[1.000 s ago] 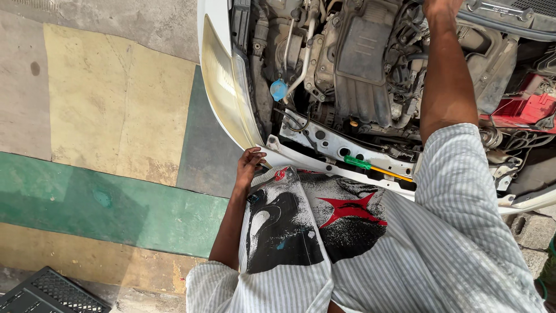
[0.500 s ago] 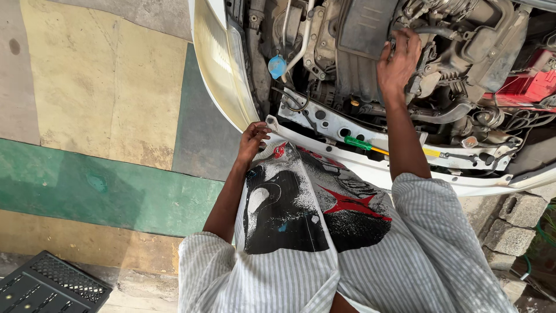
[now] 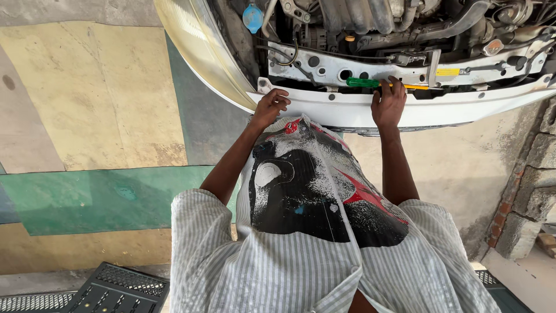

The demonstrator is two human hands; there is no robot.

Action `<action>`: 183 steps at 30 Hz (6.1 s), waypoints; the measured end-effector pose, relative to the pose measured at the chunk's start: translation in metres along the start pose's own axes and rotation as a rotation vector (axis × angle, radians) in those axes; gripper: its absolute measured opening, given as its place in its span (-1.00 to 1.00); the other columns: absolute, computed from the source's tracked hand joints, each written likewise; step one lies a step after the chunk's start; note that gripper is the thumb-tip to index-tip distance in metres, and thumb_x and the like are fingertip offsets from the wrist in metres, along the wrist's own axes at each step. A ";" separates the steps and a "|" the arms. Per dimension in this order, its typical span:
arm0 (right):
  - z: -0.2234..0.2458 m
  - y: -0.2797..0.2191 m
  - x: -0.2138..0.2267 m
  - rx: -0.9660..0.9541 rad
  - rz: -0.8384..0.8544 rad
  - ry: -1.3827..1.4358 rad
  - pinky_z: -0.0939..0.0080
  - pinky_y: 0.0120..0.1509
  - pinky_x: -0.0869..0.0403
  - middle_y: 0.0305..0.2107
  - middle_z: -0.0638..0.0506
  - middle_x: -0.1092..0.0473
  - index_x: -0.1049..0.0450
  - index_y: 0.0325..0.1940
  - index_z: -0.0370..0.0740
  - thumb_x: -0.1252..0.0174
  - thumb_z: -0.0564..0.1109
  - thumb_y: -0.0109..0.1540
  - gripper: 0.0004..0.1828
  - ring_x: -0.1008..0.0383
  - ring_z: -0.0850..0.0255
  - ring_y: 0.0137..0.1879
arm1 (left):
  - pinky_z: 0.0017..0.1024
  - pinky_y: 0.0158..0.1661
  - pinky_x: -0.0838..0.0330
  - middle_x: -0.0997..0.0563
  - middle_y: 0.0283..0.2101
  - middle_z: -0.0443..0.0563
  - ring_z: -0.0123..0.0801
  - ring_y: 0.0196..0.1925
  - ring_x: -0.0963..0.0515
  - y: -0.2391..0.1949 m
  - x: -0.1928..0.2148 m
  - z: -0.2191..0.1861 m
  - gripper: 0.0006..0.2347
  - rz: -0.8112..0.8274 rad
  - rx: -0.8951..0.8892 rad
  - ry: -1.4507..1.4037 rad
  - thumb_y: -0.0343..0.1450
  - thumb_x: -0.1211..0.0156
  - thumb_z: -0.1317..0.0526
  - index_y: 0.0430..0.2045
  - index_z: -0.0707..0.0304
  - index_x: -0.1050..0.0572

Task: The person works on the front of a white car with the hood open, using a wrench to tighten bolts on the radiator support and engine bay area. They also use a screwdriver to adjust components near the headlight and front bumper.

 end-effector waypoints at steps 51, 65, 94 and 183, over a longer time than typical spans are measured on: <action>-0.328 0.076 0.074 0.162 0.078 -0.200 -0.02 0.21 -0.44 0.00 -0.09 -0.46 -0.58 0.03 -0.21 -0.24 -0.22 0.29 -0.78 -0.45 -0.06 0.14 | -0.46 -0.21 -0.49 -0.69 -0.15 -0.03 -0.44 -0.22 -0.64 -0.008 -0.248 -0.009 -0.77 -0.275 0.017 0.092 0.45 -0.10 0.35 -0.01 0.26 -0.50; -0.313 0.090 0.088 0.265 0.219 -0.154 -0.03 0.37 -0.29 -0.07 -0.03 -0.51 -0.60 -0.01 -0.06 -0.22 -0.16 0.31 -0.83 -0.52 0.04 0.08 | -0.28 0.34 -0.33 -0.50 0.20 0.07 -0.21 0.29 -0.45 -0.285 -0.315 -0.497 -0.48 -0.406 -1.652 0.816 0.47 -0.48 0.31 0.26 0.14 -0.29; -0.300 0.067 0.119 0.246 0.055 -0.166 0.03 0.21 -0.37 -0.11 -0.05 -0.48 -0.58 0.02 -0.13 -0.25 -0.25 0.24 -0.74 -0.49 -0.08 0.00 | -0.26 0.41 -0.09 -0.19 0.37 -0.02 -0.24 0.44 -0.18 -0.327 -0.331 -0.440 -0.25 -0.408 -1.719 0.953 0.40 -0.55 0.18 0.38 -0.01 -0.06; -0.441 -0.087 0.093 -0.505 0.378 1.363 0.32 -0.20 -0.51 -0.14 0.00 -0.50 -0.49 0.11 -0.31 -0.14 -0.38 0.30 -0.71 -0.56 0.30 -0.19 | -0.30 -0.20 -0.56 -0.65 -0.01 0.17 -0.13 -0.29 -0.71 0.148 -0.635 -0.054 -0.49 0.007 -0.177 0.388 0.44 -0.19 0.23 0.31 0.27 -0.21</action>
Point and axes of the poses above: each hand's wrist, its own y-axis towards the middle knuckle, its own x-axis out of the back of the hand, z = x × y, the point moved 10 cm from there along y, towards the middle knuckle
